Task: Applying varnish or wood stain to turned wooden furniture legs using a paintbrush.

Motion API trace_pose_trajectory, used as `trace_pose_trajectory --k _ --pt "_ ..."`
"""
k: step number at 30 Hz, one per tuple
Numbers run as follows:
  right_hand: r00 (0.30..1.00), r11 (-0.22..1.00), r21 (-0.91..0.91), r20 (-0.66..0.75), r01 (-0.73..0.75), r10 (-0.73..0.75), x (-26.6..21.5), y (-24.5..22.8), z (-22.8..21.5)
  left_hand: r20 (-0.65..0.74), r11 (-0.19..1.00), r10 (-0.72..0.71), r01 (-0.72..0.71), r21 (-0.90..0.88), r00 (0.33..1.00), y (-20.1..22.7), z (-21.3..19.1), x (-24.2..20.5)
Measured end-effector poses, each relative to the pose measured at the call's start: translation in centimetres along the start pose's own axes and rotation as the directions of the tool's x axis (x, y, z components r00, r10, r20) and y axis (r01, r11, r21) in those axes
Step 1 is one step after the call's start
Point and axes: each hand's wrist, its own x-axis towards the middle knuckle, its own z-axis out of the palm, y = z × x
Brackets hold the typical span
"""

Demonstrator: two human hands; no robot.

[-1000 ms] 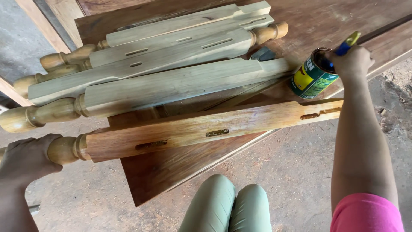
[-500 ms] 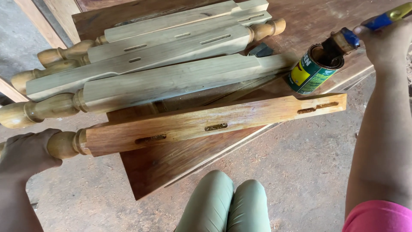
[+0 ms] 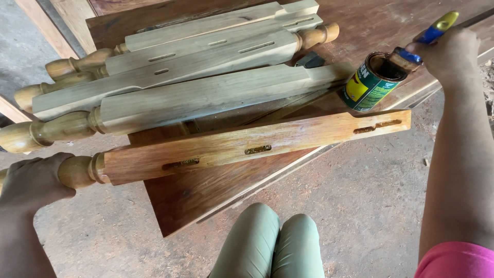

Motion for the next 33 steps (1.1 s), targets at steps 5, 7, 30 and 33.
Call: trace_pose_trajectory --k 5,7,30,33 --pt "0.995 0.987 -0.155 0.093 0.037 -0.023 0.4 -0.5 0.9 -0.056 1.000 0.027 -0.027 0.004 0.998 -0.3 0.9 0.2" --pt "0.993 0.969 -0.236 0.102 0.078 -0.055 0.5 -1.1 1.2 -0.054 1.000 0.018 -0.017 0.015 0.998 -0.3 0.8 0.1" --pt "0.970 0.892 -0.391 0.177 0.227 -0.169 0.7 -3.3 -1.8 -0.062 0.999 0.038 -0.039 -0.026 0.997 -0.2 0.3 -0.3" --pt "0.968 0.877 -0.416 0.167 0.240 -0.186 0.5 -2.8 -2.2 -0.055 0.999 0.037 -0.038 -0.022 0.998 -0.2 0.3 -0.2"
